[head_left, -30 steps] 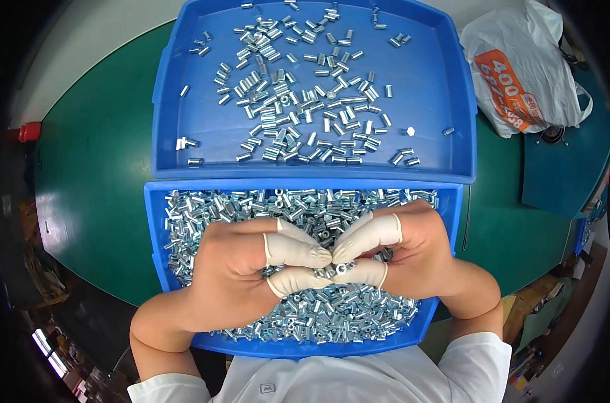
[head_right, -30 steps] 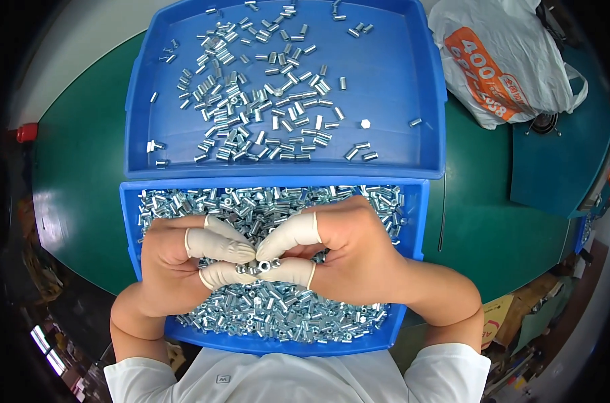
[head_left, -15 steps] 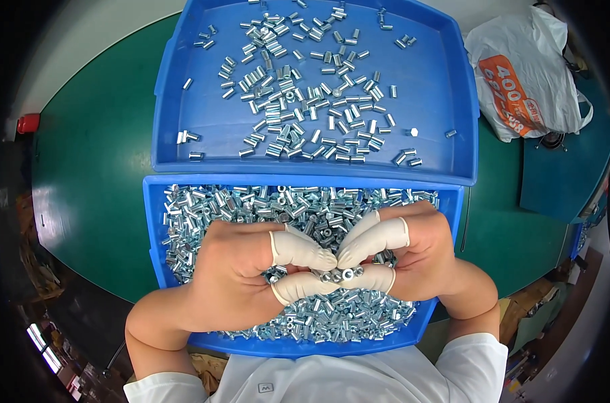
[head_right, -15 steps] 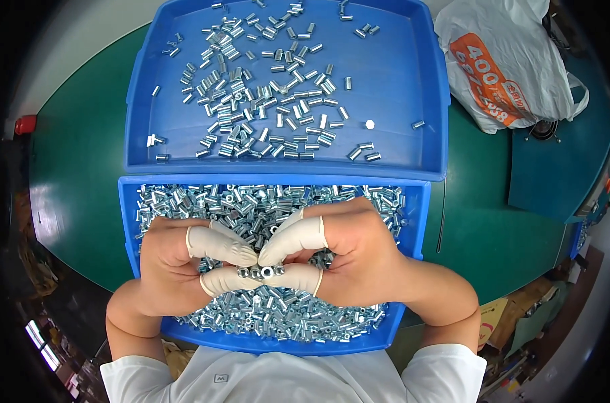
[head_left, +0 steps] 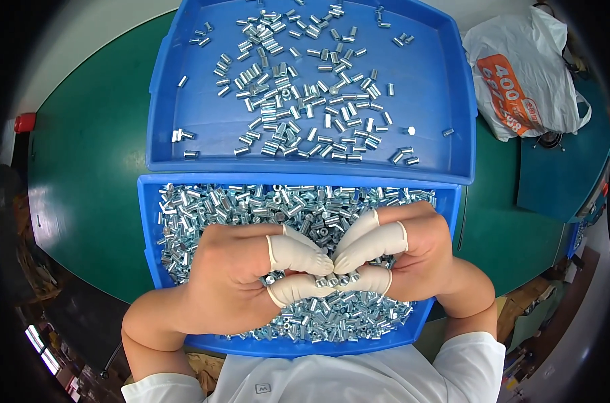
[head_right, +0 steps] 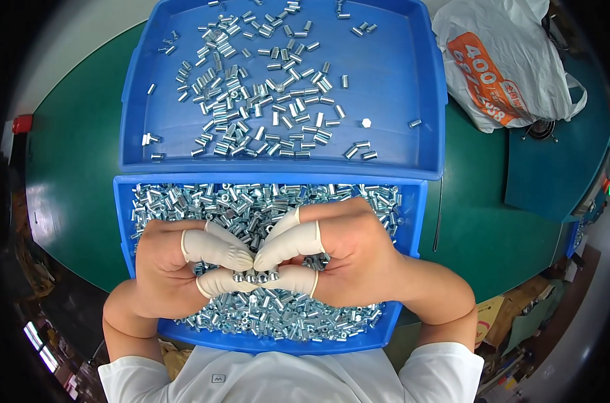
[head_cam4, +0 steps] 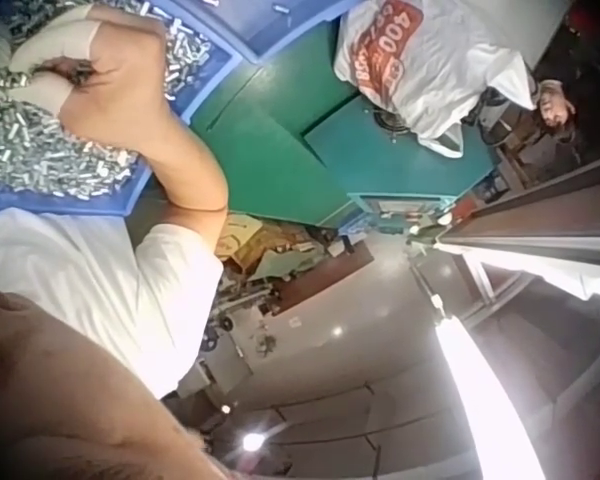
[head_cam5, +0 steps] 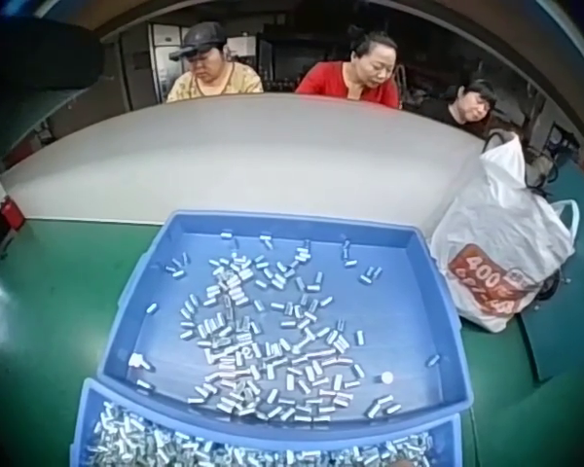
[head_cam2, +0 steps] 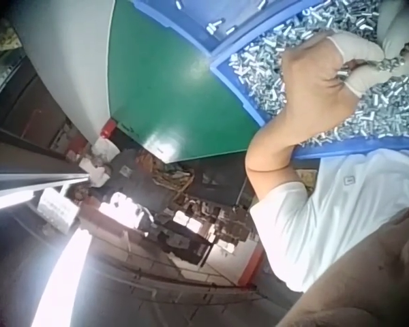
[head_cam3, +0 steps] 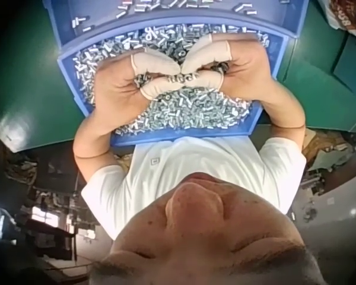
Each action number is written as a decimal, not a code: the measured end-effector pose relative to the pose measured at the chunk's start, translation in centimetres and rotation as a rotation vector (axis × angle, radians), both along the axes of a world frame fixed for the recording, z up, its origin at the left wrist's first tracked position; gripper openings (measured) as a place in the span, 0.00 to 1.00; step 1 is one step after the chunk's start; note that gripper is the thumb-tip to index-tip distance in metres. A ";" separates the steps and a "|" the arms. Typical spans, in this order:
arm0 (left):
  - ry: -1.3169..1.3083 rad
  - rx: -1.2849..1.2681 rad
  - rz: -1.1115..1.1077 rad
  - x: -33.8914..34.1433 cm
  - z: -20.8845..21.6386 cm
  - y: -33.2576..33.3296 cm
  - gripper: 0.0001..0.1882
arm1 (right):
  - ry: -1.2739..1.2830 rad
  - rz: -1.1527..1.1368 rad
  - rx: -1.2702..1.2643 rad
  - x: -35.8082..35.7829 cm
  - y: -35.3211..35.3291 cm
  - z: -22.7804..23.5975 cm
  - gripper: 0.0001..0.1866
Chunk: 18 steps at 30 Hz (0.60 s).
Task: The person is inspecting and sorting small screws or bolts within blue plastic bins at a factory workstation.
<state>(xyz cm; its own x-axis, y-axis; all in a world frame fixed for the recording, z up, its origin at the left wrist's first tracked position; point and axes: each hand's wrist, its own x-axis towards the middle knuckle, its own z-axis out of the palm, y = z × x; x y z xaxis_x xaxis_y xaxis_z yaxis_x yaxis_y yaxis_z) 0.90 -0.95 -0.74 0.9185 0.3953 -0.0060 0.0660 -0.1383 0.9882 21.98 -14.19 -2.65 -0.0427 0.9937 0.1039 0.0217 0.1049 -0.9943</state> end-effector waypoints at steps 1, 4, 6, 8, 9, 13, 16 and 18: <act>-0.001 0.000 -0.002 0.0 0.0 0.0 0.13 | 0.002 0.004 -0.005 0.0 0.0 0.0 0.11; -0.011 -0.014 -0.005 0.0 -0.1 0.0 0.13 | 0.003 0.008 -0.023 0.1 0.0 0.2 0.11; -0.027 -0.014 -0.008 -0.1 -0.2 0.0 0.14 | 0.000 0.008 -0.036 0.1 0.0 0.3 0.11; -0.040 0.003 -0.006 -0.1 -0.2 -0.1 0.14 | 0.021 0.032 -0.061 0.1 0.1 0.3 0.11; -0.051 0.022 -0.002 -0.1 -0.2 -0.1 0.14 | 0.019 0.030 -0.062 0.1 0.2 0.2 0.11; -0.080 0.039 -0.009 0.0 -0.2 -0.1 0.13 | 0.060 0.030 -0.052 0.2 0.2 0.1 0.10; -0.059 0.022 -0.002 0.0 0.0 -0.1 0.13 | 0.068 0.028 -0.055 0.1 0.1 0.1 0.11; -0.035 -0.015 -0.004 0.0 0.0 -0.1 0.13 | 0.072 0.022 -0.059 0.1 0.1 0.1 0.11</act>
